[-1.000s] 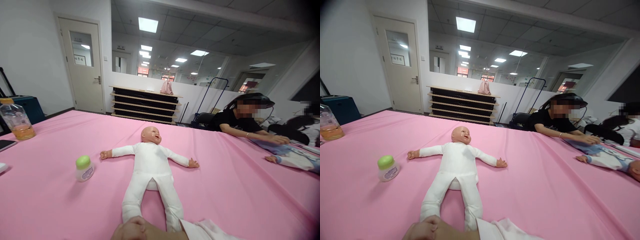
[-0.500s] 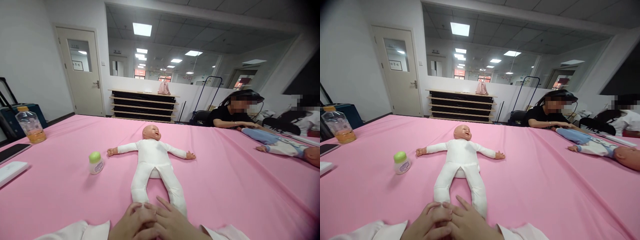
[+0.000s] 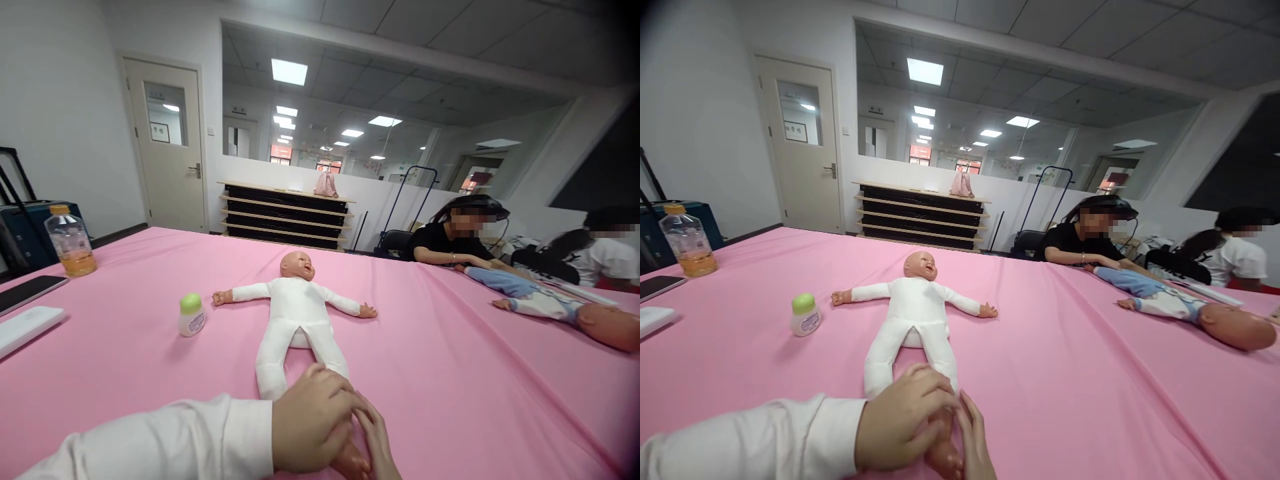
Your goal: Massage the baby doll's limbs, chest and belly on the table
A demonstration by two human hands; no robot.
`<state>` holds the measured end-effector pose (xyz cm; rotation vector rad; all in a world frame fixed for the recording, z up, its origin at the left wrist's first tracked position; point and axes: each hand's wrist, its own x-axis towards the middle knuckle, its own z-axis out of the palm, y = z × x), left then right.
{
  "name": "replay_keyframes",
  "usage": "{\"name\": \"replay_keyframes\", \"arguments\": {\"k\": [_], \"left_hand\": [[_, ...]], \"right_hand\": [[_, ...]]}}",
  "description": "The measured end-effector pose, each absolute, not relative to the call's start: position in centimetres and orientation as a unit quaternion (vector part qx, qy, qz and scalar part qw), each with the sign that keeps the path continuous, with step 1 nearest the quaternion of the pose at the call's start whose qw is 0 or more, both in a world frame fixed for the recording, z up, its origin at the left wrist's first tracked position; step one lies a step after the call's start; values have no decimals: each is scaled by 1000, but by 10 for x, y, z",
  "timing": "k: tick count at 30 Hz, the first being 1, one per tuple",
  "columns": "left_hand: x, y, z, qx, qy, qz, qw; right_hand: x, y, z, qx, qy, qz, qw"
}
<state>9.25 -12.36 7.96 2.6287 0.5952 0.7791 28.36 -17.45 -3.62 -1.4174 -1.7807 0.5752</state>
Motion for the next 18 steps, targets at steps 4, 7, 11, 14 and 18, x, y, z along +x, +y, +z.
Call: {"name": "replay_keyframes", "arguments": {"k": [4, 7, 11, 14, 18], "left_hand": [[118, -127, 58, 958, 162, 209, 114], [122, -132, 51, 965, 165, 181, 93], [116, -136, 57, 967, 150, 175, 106], [113, -137, 60, 968, 138, 177, 108], [113, -135, 57, 974, 118, 169, 94]], "right_hand": [[285, -169, -43, -562, -700, 224, 378], [288, -177, -36, -556, -705, 214, 385], [285, -189, -21, -571, -673, 251, 397], [281, -192, -13, -563, -638, 271, 450], [277, -195, -10, -538, -589, 291, 528]]}}
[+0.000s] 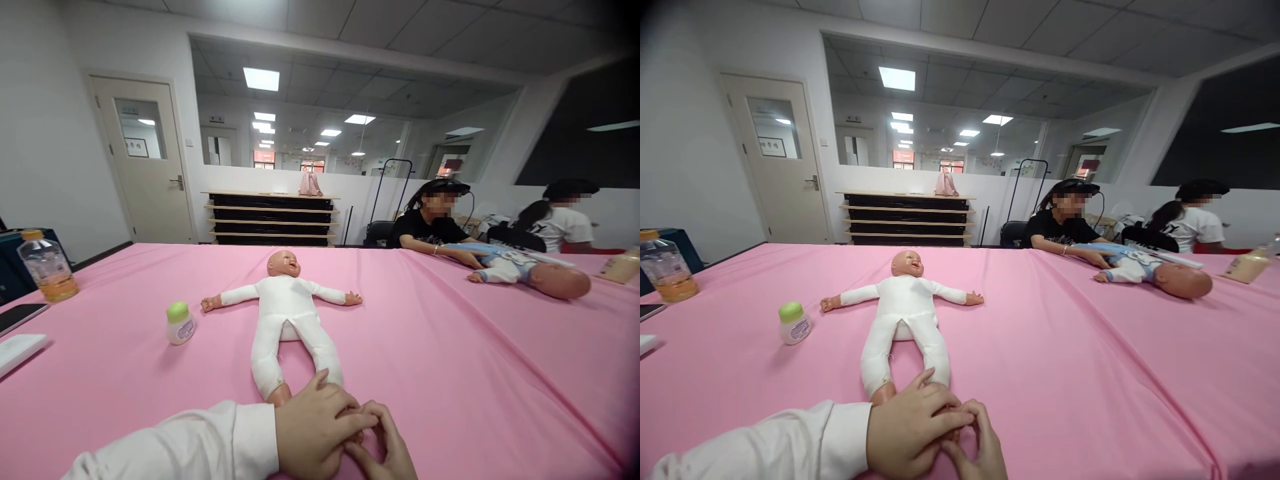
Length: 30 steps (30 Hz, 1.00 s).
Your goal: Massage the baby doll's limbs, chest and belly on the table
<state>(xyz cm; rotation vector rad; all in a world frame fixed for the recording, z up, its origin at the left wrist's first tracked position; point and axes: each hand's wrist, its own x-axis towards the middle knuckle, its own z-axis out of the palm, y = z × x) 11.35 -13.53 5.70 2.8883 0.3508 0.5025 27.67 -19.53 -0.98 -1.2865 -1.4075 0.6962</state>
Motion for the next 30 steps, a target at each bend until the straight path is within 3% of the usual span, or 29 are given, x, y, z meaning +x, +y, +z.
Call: {"name": "replay_keyframes", "arguments": {"k": [10, 18, 23, 30], "left_hand": [[115, -133, 58, 969, 138, 180, 100], [114, -128, 50, 969, 155, 174, 82], [114, -127, 44, 952, 175, 237, 82], [114, -124, 45, 966, 140, 210, 51]], "right_hand": [[274, -195, -15, -512, -463, 342, 637], [276, -192, -12, -575, -546, 314, 522], [279, -193, -6, -556, -606, 261, 505], [268, -197, 5, -538, -670, 261, 439]]}}
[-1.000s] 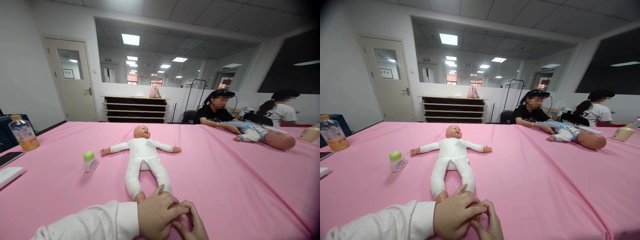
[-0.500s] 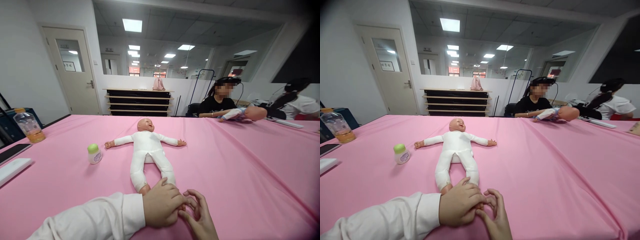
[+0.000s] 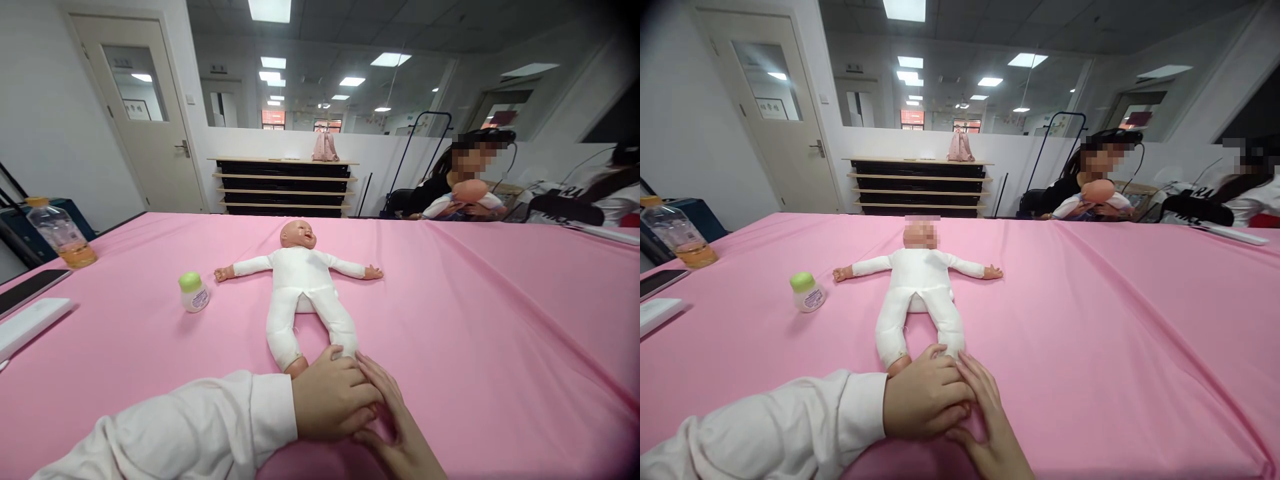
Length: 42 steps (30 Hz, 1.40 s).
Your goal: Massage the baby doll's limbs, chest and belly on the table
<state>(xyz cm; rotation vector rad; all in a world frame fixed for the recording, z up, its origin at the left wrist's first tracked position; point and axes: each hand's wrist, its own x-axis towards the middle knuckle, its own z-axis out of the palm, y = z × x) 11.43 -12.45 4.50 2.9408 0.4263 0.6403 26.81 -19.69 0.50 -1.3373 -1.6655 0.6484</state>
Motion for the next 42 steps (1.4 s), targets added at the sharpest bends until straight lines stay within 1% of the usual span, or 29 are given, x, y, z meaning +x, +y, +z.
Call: {"name": "replay_keyframes", "arguments": {"k": [5, 11, 16, 20, 26, 30, 37, 42], "left_hand": [[114, -122, 45, 963, 133, 221, 78], [115, -123, 46, 961, 151, 209, 101], [114, -123, 50, 963, 138, 193, 124], [112, -123, 51, 967, 122, 181, 131], [114, -122, 44, 963, 134, 203, 112], [113, -122, 43, 960, 137, 214, 115], [110, -123, 43, 949, 129, 261, 120], [110, -124, 42, 942, 129, 278, 138]], "right_hand": [[267, -193, -2, -554, -650, 280, 439], [272, -192, -6, -541, -671, 309, 402], [267, -198, 5, -539, -638, 349, 424], [265, -200, 7, -551, -608, 352, 450], [275, -194, -4, -536, -652, 333, 421], [276, -192, -6, -519, -694, 289, 406], [273, -192, -11, -520, -722, 202, 409], [271, -189, -12, -570, -695, 173, 402]]}}
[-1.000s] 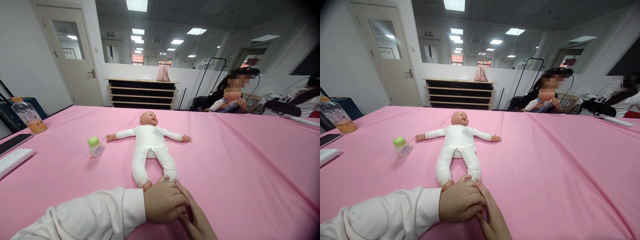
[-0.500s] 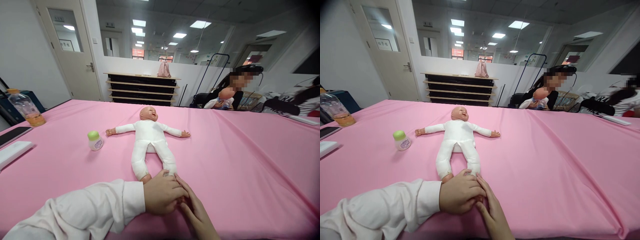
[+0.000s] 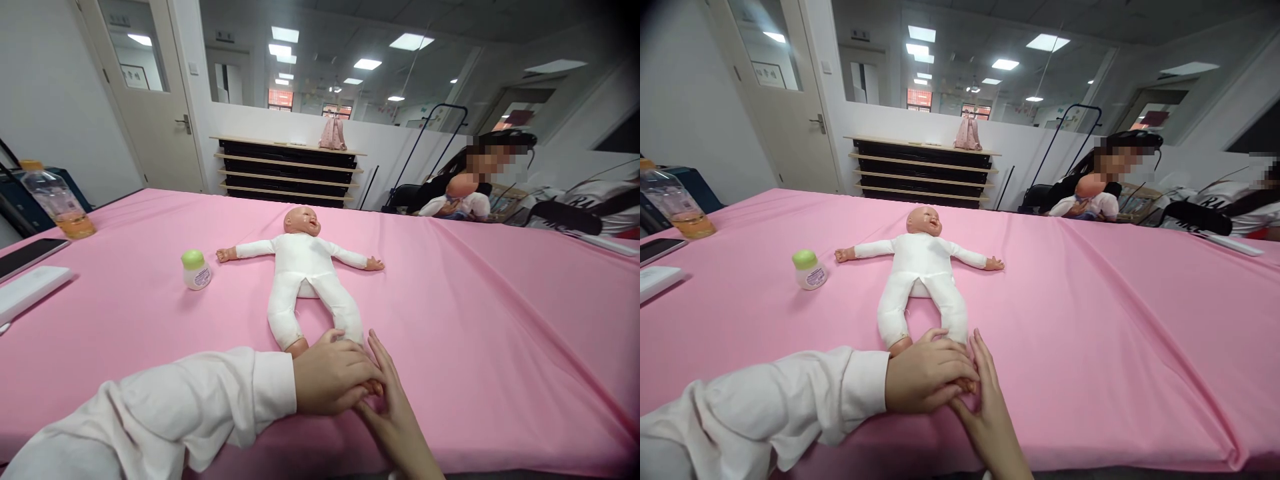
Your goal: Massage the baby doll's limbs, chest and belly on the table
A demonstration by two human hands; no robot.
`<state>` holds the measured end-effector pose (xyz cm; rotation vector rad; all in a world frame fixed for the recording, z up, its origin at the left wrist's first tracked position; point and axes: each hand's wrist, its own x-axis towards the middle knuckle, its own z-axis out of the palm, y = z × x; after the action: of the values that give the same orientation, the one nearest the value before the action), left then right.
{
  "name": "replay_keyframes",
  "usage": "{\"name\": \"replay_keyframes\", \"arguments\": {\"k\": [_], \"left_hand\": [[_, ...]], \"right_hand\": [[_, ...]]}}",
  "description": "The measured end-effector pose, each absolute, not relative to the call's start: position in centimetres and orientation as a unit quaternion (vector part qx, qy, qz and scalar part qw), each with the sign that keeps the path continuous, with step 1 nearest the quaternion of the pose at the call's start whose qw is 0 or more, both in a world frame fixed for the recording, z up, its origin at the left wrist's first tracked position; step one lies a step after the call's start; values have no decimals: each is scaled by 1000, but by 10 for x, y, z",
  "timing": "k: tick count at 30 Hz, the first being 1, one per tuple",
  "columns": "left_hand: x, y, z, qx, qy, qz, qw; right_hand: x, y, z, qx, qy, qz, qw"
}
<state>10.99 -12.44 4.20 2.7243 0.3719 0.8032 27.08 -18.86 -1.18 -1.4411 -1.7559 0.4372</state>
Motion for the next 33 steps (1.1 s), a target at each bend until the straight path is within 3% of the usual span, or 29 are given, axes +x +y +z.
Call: {"name": "replay_keyframes", "arguments": {"k": [8, 16, 33], "left_hand": [[107, -124, 47, 943, 105, 266, 171], [106, -124, 55, 944, 91, 260, 182], [110, -122, 49, 942, 127, 244, 191]], "right_hand": [[274, -189, -24, -581, -682, 229, 381], [272, -190, -15, -557, -658, 295, 411], [280, -189, -28, -557, -667, 306, 389]]}}
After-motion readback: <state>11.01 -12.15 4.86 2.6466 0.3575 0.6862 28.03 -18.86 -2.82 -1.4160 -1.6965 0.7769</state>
